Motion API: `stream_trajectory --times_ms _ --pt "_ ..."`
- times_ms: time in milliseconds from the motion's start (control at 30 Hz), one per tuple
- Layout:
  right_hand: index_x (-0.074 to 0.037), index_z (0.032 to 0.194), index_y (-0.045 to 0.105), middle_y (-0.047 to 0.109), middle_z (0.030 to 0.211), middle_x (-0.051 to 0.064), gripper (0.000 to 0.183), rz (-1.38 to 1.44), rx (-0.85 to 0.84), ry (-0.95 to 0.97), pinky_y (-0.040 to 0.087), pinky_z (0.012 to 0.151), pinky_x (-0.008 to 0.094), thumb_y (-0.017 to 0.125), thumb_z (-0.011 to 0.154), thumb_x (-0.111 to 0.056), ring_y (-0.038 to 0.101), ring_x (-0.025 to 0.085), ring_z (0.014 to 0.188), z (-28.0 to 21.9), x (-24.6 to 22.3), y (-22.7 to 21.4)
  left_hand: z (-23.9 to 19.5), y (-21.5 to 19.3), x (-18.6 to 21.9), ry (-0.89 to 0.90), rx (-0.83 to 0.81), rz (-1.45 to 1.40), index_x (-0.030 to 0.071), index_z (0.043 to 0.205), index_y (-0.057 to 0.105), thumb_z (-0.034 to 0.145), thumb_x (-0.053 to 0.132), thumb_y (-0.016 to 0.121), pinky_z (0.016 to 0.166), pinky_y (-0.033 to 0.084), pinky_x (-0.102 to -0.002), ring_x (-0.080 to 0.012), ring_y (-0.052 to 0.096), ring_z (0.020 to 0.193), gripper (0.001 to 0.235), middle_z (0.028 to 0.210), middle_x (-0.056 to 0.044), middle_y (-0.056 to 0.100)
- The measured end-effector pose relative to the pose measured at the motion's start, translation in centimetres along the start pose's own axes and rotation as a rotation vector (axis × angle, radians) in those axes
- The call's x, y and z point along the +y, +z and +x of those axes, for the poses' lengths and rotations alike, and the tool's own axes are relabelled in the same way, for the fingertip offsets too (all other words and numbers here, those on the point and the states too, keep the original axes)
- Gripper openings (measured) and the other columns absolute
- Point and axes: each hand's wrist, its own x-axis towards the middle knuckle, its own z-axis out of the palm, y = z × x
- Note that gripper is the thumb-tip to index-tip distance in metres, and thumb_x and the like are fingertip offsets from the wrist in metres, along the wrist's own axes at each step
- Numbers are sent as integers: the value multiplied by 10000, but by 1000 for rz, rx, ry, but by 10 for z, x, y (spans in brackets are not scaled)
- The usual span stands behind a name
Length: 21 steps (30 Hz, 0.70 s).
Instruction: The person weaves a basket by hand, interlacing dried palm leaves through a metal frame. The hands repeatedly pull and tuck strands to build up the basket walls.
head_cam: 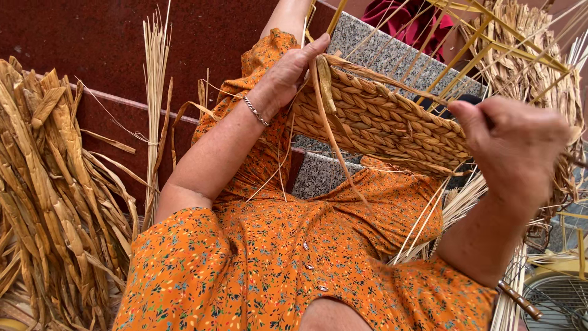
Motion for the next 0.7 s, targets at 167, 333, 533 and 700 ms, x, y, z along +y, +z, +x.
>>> stream_trajectory --times_ms 167,333,533,700 --pt "-190 871 804 735 770 39 215 135 -118 64 475 818 431 834 889 -402 630 210 695 0 -11 98 6 0 -6 -2 102 142 38 892 750 888 241 780 779 580 -278 -120 660 686 205 754 -49 713" --pt "-96 1245 705 723 1151 90 214 585 354 -281 515 1029 405 735 1057 -192 652 242 1149 32 -69 123 12 0 -10 26 84 31 35 897 750 850 180 785 800 570 -284 -126 678 728 156 796 -42 730" --pt "-127 1119 761 702 839 56 306 412 357 -356 474 739 441 849 888 -307 599 253 829 88 -117 124 6 -2 -5 -44 78 -73 63 861 707 817 213 716 764 601 -336 -165 684 723 157 786 -49 721" --pt "-132 981 688 715 868 17 102 674 342 -279 557 676 315 752 1059 -149 662 129 754 90 -126 138 7 -4 0 -51 40 -54 49 936 712 927 300 664 757 627 -338 -154 708 743 256 809 -53 722"
